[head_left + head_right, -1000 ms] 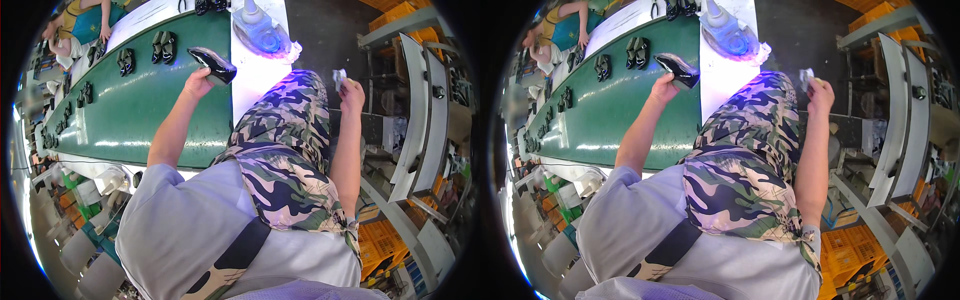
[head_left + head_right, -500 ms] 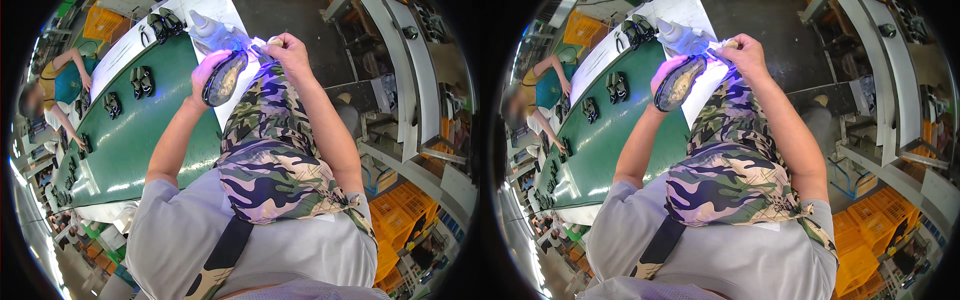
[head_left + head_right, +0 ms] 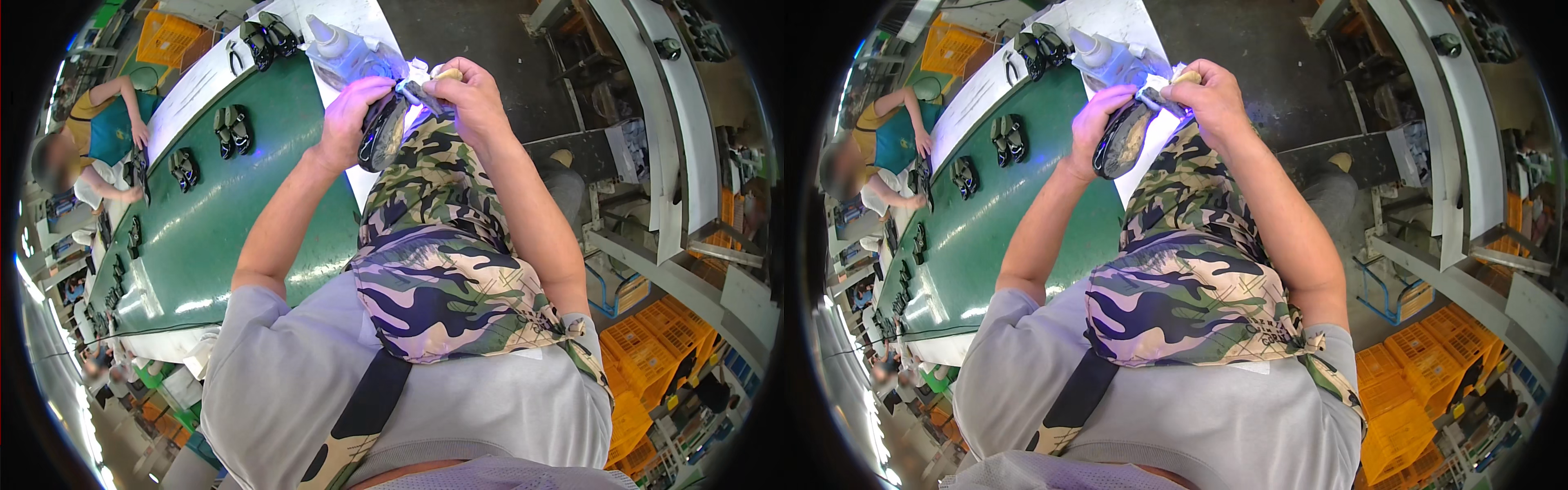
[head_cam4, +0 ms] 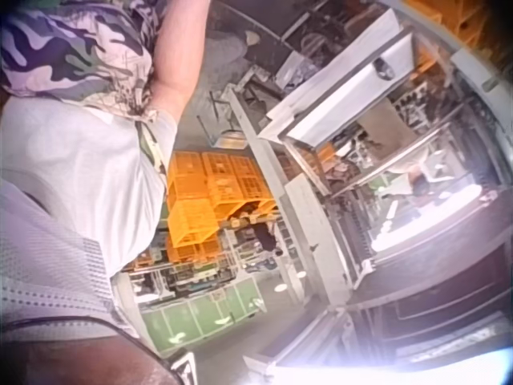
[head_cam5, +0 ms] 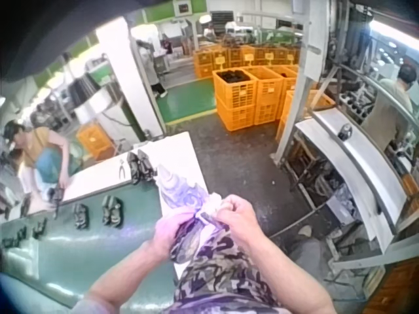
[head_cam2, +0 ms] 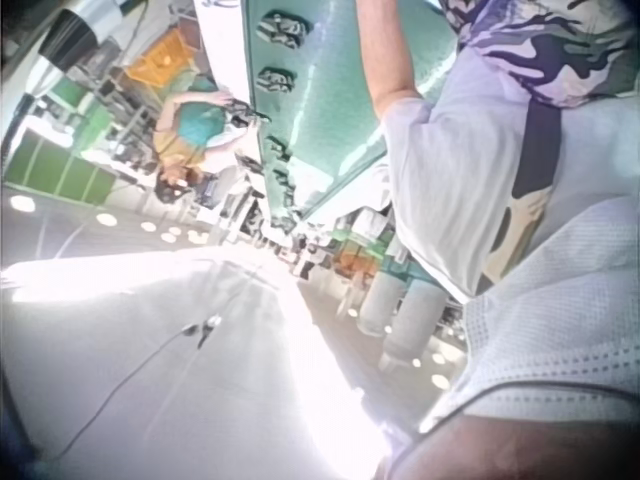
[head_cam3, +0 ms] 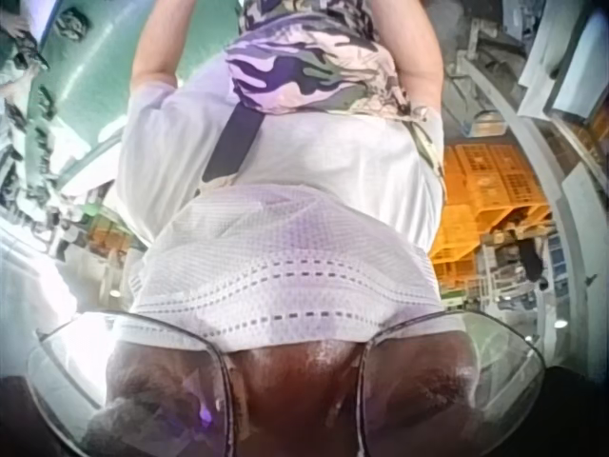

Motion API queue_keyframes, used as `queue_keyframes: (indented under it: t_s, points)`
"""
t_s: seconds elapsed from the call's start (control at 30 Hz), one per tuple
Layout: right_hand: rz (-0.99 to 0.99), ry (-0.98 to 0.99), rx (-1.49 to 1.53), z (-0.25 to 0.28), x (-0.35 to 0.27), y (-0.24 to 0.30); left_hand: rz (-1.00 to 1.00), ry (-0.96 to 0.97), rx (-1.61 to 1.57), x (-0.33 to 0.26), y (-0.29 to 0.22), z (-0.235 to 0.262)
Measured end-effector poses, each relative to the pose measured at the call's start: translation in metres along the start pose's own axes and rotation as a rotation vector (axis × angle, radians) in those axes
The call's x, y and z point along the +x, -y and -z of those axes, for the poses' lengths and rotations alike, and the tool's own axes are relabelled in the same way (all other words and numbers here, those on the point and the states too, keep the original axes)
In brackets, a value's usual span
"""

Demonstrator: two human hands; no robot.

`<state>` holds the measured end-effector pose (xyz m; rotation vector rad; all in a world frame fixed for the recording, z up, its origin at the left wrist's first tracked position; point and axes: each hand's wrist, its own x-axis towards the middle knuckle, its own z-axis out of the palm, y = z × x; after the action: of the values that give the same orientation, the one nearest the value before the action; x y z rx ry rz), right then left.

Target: Polishing or applying finishing solution to dress shoes on a production line.

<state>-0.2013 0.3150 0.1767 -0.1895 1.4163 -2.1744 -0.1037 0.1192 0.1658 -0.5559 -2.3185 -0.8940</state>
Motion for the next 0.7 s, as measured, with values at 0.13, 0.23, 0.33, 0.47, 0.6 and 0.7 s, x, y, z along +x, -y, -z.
queue_keyframes:
  t_s: [0.13, 0.23, 0.33, 0.47, 0.6, 0.7]
  points:
    - [0.055, 0.034, -0.083, -0.006, -0.01, 0.018, 0.013, 0.011, 0.038, 0.007, -0.005, 0.0]
    - [0.124, 0.053, -0.199, -0.008, -0.016, 0.03, 0.062, 0.055, 0.072, 0.011, -0.009, -0.002]
    - [0.202, 0.056, -0.341, -0.009, -0.017, 0.036, 0.226, 0.185, 0.106, 0.012, -0.011, -0.003]
    - [0.331, 0.005, -0.517, -0.014, -0.017, 0.043, 0.33, 0.296, 0.12, 0.012, -0.008, -0.002]
    - [0.378, -0.041, -0.595, -0.012, -0.011, 0.045, 0.454, 0.448, -0.109, 0.021, -0.011, 0.006]
    - [0.393, -0.059, -0.628, -0.012, -0.006, 0.044, 0.518, 0.562, -0.219, 0.016, -0.004, 0.009]
